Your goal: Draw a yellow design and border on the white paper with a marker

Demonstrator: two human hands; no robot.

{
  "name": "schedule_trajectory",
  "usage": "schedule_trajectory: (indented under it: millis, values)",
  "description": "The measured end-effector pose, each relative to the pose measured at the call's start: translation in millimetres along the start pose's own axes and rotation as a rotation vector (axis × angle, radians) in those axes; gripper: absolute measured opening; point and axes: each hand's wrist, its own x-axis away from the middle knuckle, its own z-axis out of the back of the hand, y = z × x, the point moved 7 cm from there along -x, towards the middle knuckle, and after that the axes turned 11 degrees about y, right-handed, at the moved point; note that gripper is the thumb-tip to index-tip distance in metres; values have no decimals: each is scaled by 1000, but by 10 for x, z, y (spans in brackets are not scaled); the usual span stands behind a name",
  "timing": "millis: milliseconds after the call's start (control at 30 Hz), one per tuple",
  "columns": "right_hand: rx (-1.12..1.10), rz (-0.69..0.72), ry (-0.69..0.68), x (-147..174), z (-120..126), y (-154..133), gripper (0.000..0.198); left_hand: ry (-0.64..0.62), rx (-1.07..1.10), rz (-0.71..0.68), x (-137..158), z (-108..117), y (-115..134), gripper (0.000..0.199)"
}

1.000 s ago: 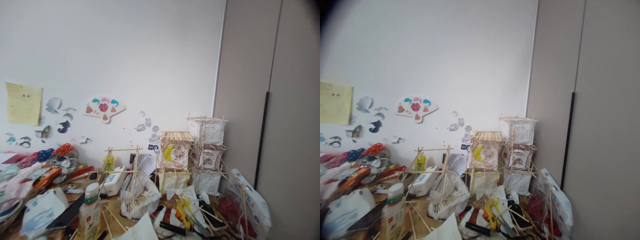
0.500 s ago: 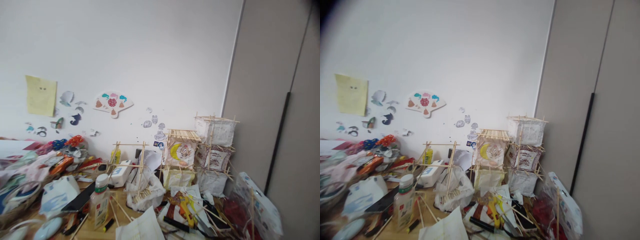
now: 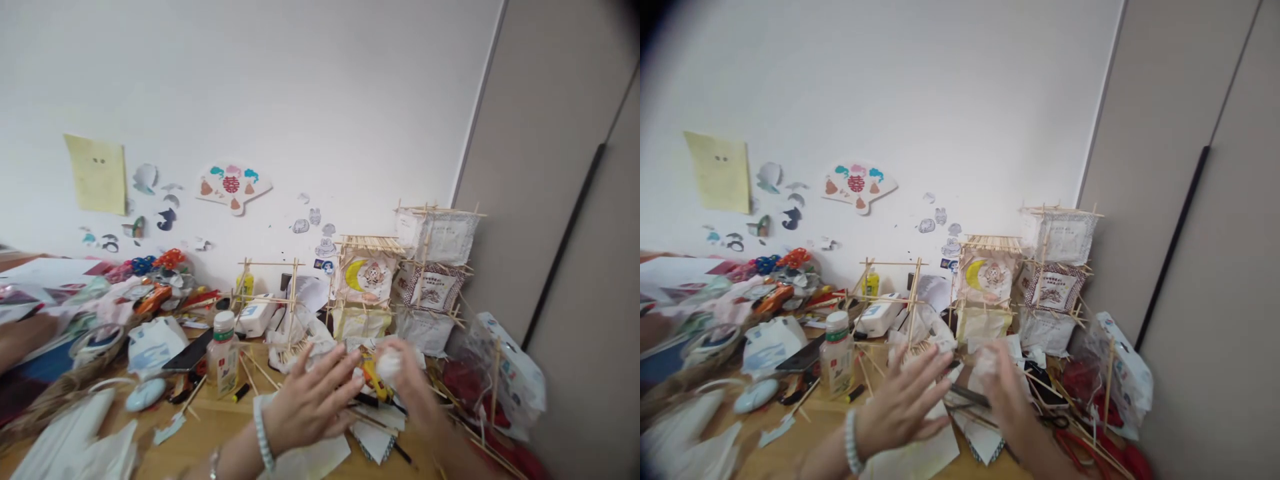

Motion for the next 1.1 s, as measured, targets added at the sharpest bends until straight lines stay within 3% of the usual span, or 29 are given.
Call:
schedule_trajectory:
  millis: [67,133,200,267,400,533,633,767,900,1100]
  values:
    - [-222,-89,-78,224,-363,245,44,21,0,-142,169,-229,185,49]
    - [-330,-130,-135,395,-770,490,48,50,-9,-147,373,-465,190,45]
    - [-271,-92,-158,455,-1097,681,39,107,-10,-94,544,-613,72,33]
    - [-121,1,-137,418,-1258,784,26,143,65,11,652,-678,-112,28]
    - [210,174,-36,290,-1081,776,37,220,121,294,767,-667,-480,18]
    - [348,253,-130,274,-795,718,23,144,99,439,909,-808,-670,15]
    - [571,278,-257,340,-790,763,22,66,-5,461,1021,-922,-754,25]
    - [652,266,-354,469,-919,819,20,-24,-152,456,1093,-988,-817,27]
    - [637,240,-369,519,-967,844,19,-84,-241,518,1130,-997,-880,23]
    - [630,229,-349,510,-942,888,22,-87,-222,492,1185,-1013,-933,18]
